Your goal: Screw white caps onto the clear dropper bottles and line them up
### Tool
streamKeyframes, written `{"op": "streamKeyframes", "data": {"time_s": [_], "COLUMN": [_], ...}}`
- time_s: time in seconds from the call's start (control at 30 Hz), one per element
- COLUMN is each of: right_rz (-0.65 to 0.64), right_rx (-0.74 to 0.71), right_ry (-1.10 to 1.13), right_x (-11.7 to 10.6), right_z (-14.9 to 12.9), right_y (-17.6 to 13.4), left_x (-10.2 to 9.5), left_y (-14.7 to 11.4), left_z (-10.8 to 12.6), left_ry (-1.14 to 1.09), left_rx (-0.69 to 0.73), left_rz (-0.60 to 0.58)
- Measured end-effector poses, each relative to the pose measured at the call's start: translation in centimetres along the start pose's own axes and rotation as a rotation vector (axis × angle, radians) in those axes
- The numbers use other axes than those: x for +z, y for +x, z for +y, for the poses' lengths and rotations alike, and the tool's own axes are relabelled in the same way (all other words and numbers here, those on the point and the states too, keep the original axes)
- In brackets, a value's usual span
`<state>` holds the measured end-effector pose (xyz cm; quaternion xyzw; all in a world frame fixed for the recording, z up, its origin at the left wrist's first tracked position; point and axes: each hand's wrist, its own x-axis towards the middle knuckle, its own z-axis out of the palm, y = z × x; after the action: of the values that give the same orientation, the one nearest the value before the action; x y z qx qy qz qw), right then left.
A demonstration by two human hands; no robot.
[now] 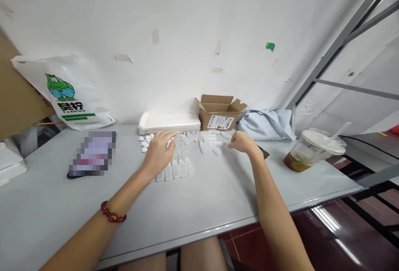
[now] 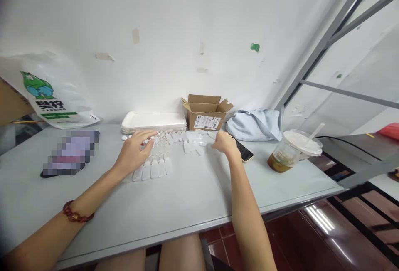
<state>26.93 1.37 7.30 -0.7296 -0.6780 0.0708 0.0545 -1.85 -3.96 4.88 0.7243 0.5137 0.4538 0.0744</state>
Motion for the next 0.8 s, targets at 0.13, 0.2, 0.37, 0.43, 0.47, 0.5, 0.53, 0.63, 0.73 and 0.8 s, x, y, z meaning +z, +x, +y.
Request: {"op": "streamKeyframes", "data": {"time_s": [0.13,0.2,0.37,0.43,0.47,0.5,0.53,0.63,0.73,0.8], "right_rz": [0.201,0.111,-0.098,-0.129,-0.139,-0.15,-0.167,-0.235,-0.242,-0.241], "right_rx": [-0.271,-0.394,-0.485,-0.462,-0.452,-0.448,-0.45,-0.464,-0.439,-0.416], "right_ry": [0.675,1.001,1.318,1.364,1.377,1.386,1.389,1.373,1.364,1.366], "right_x": [-0.5,-0.5,1.1,1.9,2.2,2.5,2.6,2.7,2.7,2.8], "right_z": [-1.7,-3.5,-7.8,-8.6,-8.8,-8.9,-8.9,-8.9,-8.9,-8.9], "right_y": [-1.0,-1.9,-4.4,-4.9,-5.0,-5.1,-5.1,-5.1,-5.1,-5.1], "left_x": [0.0,-0.1,-0.3,-0.2,-0.1,-0.1,0.0,0.1,0.0,-0.1], "left_y": [-0.4,-0.5,-0.5,-0.5,-0.6,-0.6,-0.6,-0.6,-0.7,-0.7], "left_z": [1.1,1.5,1.9,1.9,1.8,1.7,1.7,1.6,1.9,2.1], "left_ry": [-0.198,-0.288,-0.263,-0.243,-0.233,-0.217,-0.193,-0.107,-0.071,-0.051], "left_rx": [0.031,0.005,-0.021,-0.01,-0.005,0.001,0.008,0.014,-0.022,-0.054], "left_rz": [-0.022,-0.008,0.07,0.086,0.099,0.114,0.126,0.119,0.106,0.114]}}
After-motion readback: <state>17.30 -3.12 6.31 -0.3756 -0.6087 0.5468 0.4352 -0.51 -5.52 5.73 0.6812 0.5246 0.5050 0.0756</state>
